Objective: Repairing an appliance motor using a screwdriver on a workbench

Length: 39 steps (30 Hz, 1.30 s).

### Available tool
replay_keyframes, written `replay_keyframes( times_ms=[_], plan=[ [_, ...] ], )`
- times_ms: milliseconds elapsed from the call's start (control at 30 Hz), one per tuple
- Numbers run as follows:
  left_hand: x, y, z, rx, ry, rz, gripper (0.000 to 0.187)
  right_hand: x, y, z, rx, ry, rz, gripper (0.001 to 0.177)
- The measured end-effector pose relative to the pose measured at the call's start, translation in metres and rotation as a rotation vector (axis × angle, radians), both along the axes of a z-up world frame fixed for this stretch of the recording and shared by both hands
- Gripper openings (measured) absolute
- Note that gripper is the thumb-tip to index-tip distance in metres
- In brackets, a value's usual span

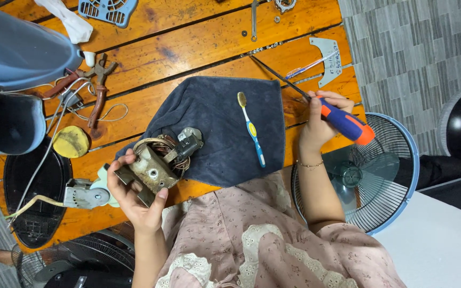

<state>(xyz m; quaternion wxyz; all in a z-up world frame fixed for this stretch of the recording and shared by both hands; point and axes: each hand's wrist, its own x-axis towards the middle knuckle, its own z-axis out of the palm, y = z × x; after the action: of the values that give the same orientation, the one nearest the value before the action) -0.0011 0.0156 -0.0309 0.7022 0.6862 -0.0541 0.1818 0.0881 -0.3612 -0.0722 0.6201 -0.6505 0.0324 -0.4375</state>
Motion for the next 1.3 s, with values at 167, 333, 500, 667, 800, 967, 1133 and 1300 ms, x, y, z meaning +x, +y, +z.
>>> replay_keyframes(
  times_ms=[167, 333, 500, 667, 800, 967, 1133, 1300],
  plan=[
    [-0.001, -0.003, -0.001, -0.003, 0.000, -0.014, 0.100, 0.003, 0.000, -0.007, 0.278, 0.044, -0.177, 0.029],
    [-0.001, -0.006, 0.005, 0.017, 0.003, -0.018, 0.097, 0.001, -0.013, -0.023, 0.504, 0.154, -0.305, 0.023],
    [0.000, -0.002, -0.001, 0.009, -0.009, -0.016, 0.098, -0.003, -0.028, -0.036, 0.516, 0.145, -0.279, 0.024],
    [-0.001, -0.001, 0.000, 0.008, -0.020, -0.006, 0.099, 0.000, -0.026, -0.033, 0.541, 0.139, -0.258, 0.024],
    [0.001, -0.001, 0.000, 0.007, -0.021, -0.007, 0.099, 0.008, -0.018, -0.025, 0.481, 0.128, -0.216, 0.026],
    [-0.001, -0.001, 0.000, 0.005, -0.011, -0.011, 0.098, 0.018, -0.008, 0.016, 0.263, 0.115, -0.117, 0.032],
    [-0.001, -0.003, -0.001, -0.011, -0.026, -0.026, 0.098, 0.033, -0.007, 0.024, 0.178, 0.075, -0.089, 0.030],
    [-0.003, -0.004, -0.001, -0.010, -0.029, -0.023, 0.097, 0.038, -0.022, -0.006, 0.364, 0.119, -0.155, 0.026]
  ],
)
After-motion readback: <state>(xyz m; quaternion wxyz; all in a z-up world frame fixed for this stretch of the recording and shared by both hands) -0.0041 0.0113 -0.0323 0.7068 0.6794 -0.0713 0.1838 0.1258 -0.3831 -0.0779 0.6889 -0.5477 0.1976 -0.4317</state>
